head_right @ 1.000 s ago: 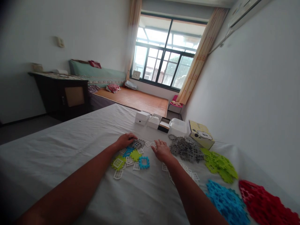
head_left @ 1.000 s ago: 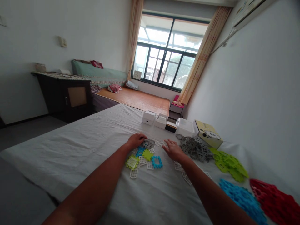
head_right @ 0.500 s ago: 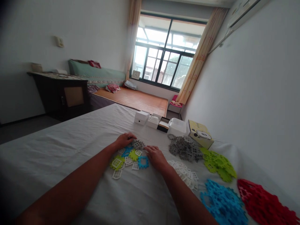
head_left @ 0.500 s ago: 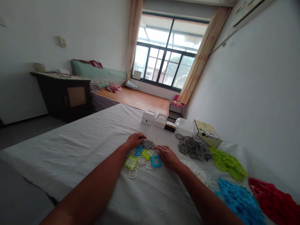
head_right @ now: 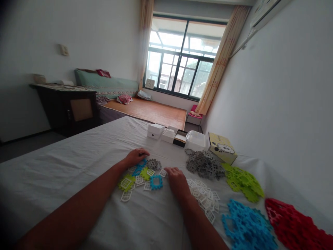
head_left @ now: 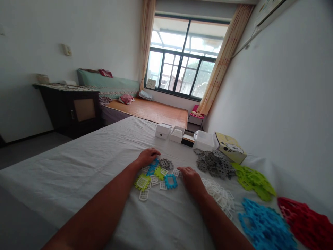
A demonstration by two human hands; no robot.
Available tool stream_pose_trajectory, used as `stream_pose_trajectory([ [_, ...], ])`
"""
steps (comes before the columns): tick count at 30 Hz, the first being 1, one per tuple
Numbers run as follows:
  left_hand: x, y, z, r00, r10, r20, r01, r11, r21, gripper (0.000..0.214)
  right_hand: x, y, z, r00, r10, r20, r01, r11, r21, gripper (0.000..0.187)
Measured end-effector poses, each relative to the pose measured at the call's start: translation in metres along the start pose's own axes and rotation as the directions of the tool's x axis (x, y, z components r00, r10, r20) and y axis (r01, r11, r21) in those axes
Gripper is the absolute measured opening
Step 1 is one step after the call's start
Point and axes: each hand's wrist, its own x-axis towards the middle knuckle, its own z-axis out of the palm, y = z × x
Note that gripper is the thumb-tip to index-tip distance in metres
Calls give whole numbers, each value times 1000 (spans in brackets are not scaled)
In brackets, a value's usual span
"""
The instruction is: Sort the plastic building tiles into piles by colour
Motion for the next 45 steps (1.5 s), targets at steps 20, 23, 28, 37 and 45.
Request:
stream_pose_trajectory([
  [20,-1,1,0,1000,-2,-6,2,1000,1,25,-4,4,-1,991,-107,78,106,994,10,39],
  [23,-1,-1,2,1000,14,-14,-14,1000,-2,25,-4,1,2,982,-151,116,148,988,39,34],
  [28,-1,-1,2,1000,3,-13,-3,1000,-10,26,-4,-3,-3,989,-117,86,116,993,18,25],
  [37,-1,0,1,1000,8,-12,-8,1000,-4,25,-6,13,-13,988,119,-100,-114,992,46,22],
  [45,-1,0,1,1000,15,-12,-15,1000,-1,25,-16,13,-23,999,39,17,-41,990,136,24],
])
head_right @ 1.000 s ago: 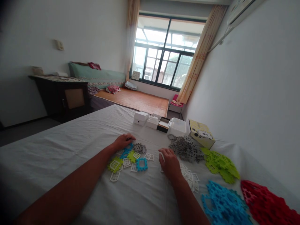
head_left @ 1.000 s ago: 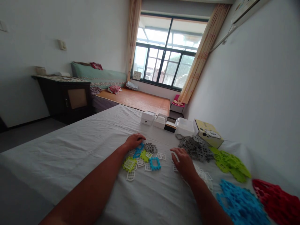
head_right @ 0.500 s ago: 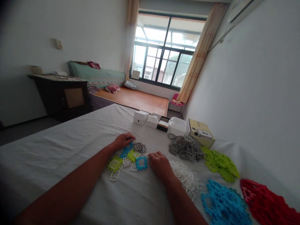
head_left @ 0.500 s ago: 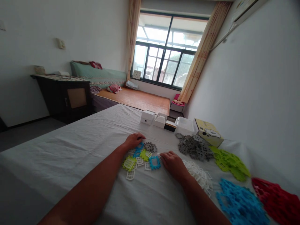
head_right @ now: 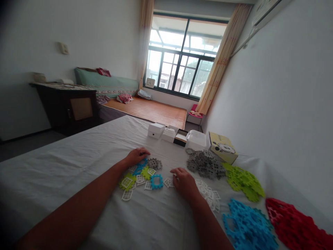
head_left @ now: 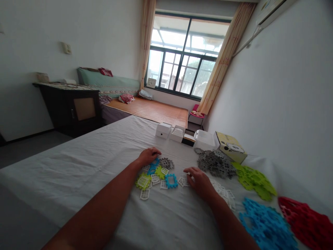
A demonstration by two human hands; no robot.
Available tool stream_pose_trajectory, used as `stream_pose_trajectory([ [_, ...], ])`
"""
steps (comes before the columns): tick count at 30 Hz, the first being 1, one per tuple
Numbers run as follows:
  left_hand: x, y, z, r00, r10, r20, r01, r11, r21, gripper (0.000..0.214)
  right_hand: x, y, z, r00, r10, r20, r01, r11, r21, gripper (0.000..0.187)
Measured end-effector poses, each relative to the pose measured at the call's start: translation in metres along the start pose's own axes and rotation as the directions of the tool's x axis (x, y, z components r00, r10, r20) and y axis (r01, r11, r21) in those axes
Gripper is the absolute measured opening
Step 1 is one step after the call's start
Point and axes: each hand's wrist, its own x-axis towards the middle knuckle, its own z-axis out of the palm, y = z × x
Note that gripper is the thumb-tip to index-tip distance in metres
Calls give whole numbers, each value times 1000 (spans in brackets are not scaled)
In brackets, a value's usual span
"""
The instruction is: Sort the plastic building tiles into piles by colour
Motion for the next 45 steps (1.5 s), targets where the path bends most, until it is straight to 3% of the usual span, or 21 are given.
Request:
stream_pose_trajectory([
  [3,0,0,0,1000,1,-2,-1,1000,-3,25,-1,-12,0,990,-94,108,88,994,58,23],
  [7,0,0,0,1000,4,-5,-4,1000,-12,25,0,-14,-1,976,-121,184,97,986,136,19],
  [15,-2,7,-5,1000,-18,19,18,1000,-6,26,1,-8,1,993,-36,111,2,957,290,29],
  [24,0,4,-3,1000,-18,16,18,1000,3,25,3,2,-8,987,128,97,-155,918,365,17],
  [29,-1,2,-2,1000,-22,15,22,1000,-1,25,-1,24,-26,976,172,135,-202,946,253,17],
  [31,-1,2,-2,1000,-25,19,26,1000,-4,25,-2,26,-27,981,181,73,-190,971,144,16],
  [34,0,2,-1,1000,-20,16,20,1000,-1,25,-1,14,-20,993,117,8,-117,991,68,18],
  [39,-1,4,-2,1000,-15,17,15,1000,2,25,-2,-14,-3,983,-48,179,23,990,141,21],
  [45,-1,6,-4,999,-22,25,22,1000,4,24,-4,-21,-1,985,-80,155,80,997,7,21],
])
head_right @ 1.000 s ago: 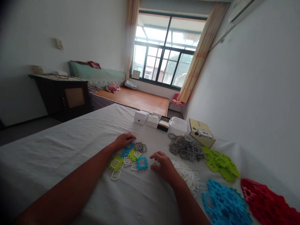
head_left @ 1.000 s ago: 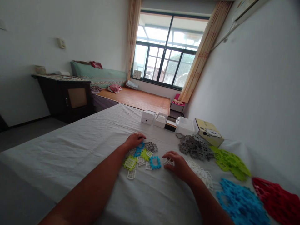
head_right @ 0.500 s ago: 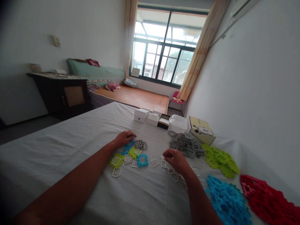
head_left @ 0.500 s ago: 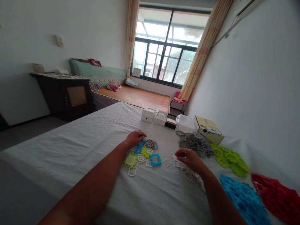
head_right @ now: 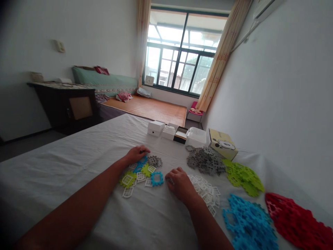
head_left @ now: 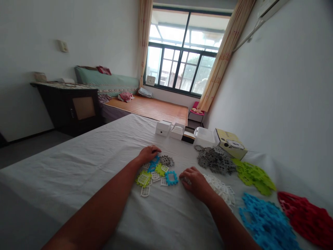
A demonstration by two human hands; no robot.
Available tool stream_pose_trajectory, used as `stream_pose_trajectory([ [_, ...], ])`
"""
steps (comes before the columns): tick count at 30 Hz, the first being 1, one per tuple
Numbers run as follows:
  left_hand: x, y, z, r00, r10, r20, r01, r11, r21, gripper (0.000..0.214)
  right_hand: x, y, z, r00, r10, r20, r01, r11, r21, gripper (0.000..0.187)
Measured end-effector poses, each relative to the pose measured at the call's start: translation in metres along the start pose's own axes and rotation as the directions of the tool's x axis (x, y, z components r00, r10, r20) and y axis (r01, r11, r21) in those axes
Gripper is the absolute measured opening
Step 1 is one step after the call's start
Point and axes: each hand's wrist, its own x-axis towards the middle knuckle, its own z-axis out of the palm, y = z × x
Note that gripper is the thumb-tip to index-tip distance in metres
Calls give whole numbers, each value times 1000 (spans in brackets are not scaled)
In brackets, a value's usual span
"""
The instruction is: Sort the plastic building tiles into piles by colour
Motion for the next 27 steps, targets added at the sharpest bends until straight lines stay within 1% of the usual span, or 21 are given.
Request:
stream_pose_trajectory([
  [4,0,-1,0,1000,7,-3,-7,1000,-4,24,0,0,1,1000,-5,17,5,999,-49,22],
  [7,0,-1,0,1000,3,-2,-3,1000,-8,24,1,-3,5,1000,-7,9,8,995,-102,25],
  [10,1,0,0,1000,-12,0,12,1000,-2,24,4,-5,7,1000,2,-19,-4,992,-128,33],
  [13,1,0,0,1000,-10,1,10,1000,-3,24,6,-1,4,996,53,-76,-62,992,-111,38],
  [15,1,0,0,1000,2,-1,-2,1000,-6,24,4,6,-1,988,103,-111,-119,983,-142,33],
  [17,1,-1,0,1000,10,-5,-10,1000,-8,25,1,13,-9,981,151,-121,-173,964,-202,24],
  [19,0,-1,1,1000,6,-4,-6,1000,-10,25,-3,16,-15,975,170,-141,-200,950,-240,19],
  [21,0,0,0,1000,-8,1,8,1000,-10,24,-4,11,-18,974,128,-189,-169,961,-219,19],
  [23,0,0,0,1000,-15,4,15,1000,-10,24,-2,-2,-15,974,39,-222,-71,988,-138,22],
  [25,0,1,-1,1000,-13,2,13,1000,-11,24,1,-18,-8,981,-72,-181,66,997,-39,27],
  [27,0,1,-1,1000,-5,-3,5,1000,-15,24,4,-32,0,981,-168,-98,171,985,17,32],
])
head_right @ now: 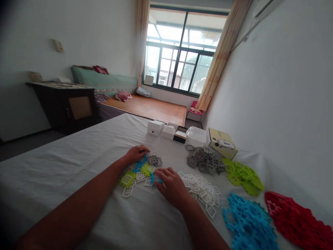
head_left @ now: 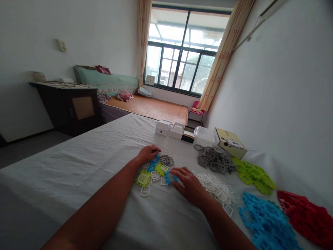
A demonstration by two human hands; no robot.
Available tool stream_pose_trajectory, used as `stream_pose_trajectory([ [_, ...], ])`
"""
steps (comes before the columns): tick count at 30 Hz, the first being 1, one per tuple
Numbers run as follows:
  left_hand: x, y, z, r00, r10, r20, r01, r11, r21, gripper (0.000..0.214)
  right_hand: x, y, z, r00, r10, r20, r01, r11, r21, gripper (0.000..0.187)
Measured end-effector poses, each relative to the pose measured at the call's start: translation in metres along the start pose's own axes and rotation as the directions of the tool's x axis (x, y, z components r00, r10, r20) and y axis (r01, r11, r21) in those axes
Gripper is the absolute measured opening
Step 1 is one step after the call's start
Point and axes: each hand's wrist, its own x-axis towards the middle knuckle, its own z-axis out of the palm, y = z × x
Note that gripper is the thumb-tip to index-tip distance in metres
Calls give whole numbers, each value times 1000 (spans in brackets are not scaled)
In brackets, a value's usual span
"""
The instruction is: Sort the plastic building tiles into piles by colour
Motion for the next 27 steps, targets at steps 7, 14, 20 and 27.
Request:
stream_pose_trajectory([
  [7,1,-3,2,999,30,-10,-30,1000,2,25,2,-2,12,995,18,94,-21,999,31,28],
  [14,1,-2,1,1000,18,-1,-18,1000,11,25,0,0,9,999,44,23,-46,991,129,20],
  [20,2,-5,3,1000,21,2,-21,1000,7,26,0,5,4,963,270,-17,-208,780,590,31],
  [27,3,-10,5,999,51,2,-51,999,0,27,-25,15,-45,911,409,-55,-327,795,511,30],
])
